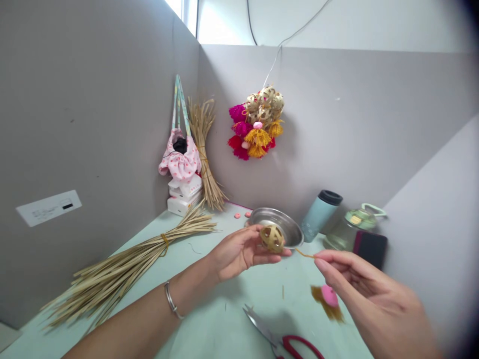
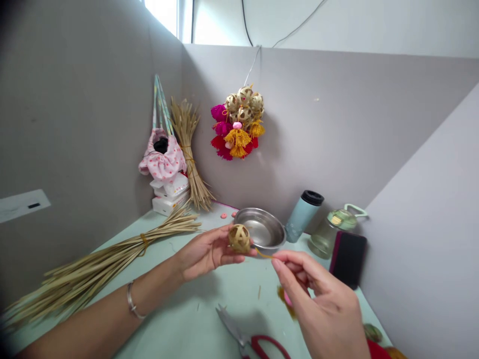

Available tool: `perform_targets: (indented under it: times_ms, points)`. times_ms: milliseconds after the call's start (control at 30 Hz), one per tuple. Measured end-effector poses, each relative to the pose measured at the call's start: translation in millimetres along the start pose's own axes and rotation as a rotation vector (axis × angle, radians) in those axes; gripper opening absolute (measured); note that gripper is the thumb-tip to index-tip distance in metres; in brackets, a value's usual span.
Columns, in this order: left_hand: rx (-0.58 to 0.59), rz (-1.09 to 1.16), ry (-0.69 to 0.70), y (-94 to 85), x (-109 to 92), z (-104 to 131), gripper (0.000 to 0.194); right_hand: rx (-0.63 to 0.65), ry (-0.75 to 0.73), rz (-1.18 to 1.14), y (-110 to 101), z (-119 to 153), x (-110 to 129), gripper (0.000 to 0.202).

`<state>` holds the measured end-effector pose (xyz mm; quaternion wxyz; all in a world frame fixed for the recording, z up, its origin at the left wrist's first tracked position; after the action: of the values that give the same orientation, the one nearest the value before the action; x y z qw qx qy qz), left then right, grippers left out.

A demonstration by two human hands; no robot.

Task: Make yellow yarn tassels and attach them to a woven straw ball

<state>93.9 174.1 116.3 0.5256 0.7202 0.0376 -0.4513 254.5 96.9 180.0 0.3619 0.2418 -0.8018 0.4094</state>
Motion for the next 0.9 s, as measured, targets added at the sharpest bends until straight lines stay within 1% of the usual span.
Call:
perform_targets:
  times_ms: [133, 233, 333, 433, 567, 700, 833, 900]
  points:
    - [0.004, -0.017, 0.016, 1.8, 0.1, 2.5, 0.021, -0.020, -0.025, -0.009, -2.0, 1.2, 1.3, 0.029]
    - [0.000, -0.039, 0.026, 3.6, 0.2, 4.3, 0.020, -0.017, 0.001, 0.009, -3.0, 2.8, -0.6, 0.030]
    - [-0.022, -0.067, 0.040, 6.0, 0.2, 5.8, 0.024, -0.035, -0.002, 0.000, -4.1, 4.5, 1.1, 0.032]
    - [-0.036, -0.108, 0.070, 9.5, -0.6, 7.2, 0.028, -0.048, -0.037, -0.003, -3.6, 6.4, 6.8, 0.028]
    - [-0.023, -0.177, 0.155, 15.6, -3.3, 8.6, 0.032, -0.032, -0.097, 0.011, -0.8, 7.2, 13.4, 0.023]
    - [-0.059, -0.226, 0.267, 16.7, -7.4, 10.1, 0.033, -0.001, -0.056, 0.024, 2.4, 5.1, 7.9, 0.026]
    - [-0.086, -0.296, 0.404, 18.9, -12.8, 15.4, 0.032, -0.009, -0.052, 0.010, 4.9, 4.0, 5.2, 0.027]
    - [-0.101, -0.342, 0.471, 20.9, -14.9, 18.9, 0.032, 0.000, -0.018, -0.021, 8.5, 4.5, 3.3, 0.027]
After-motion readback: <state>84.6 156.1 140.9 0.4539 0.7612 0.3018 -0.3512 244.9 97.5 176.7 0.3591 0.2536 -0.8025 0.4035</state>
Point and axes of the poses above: each hand's wrist, its own z-axis away from the middle knuckle, its own y-axis out of the palm, x = y × z, the point moved 7 cm from there along -z, towards the middle knuckle, and after that the axes turned 10 degrees about -x, right-handed, at the moved point
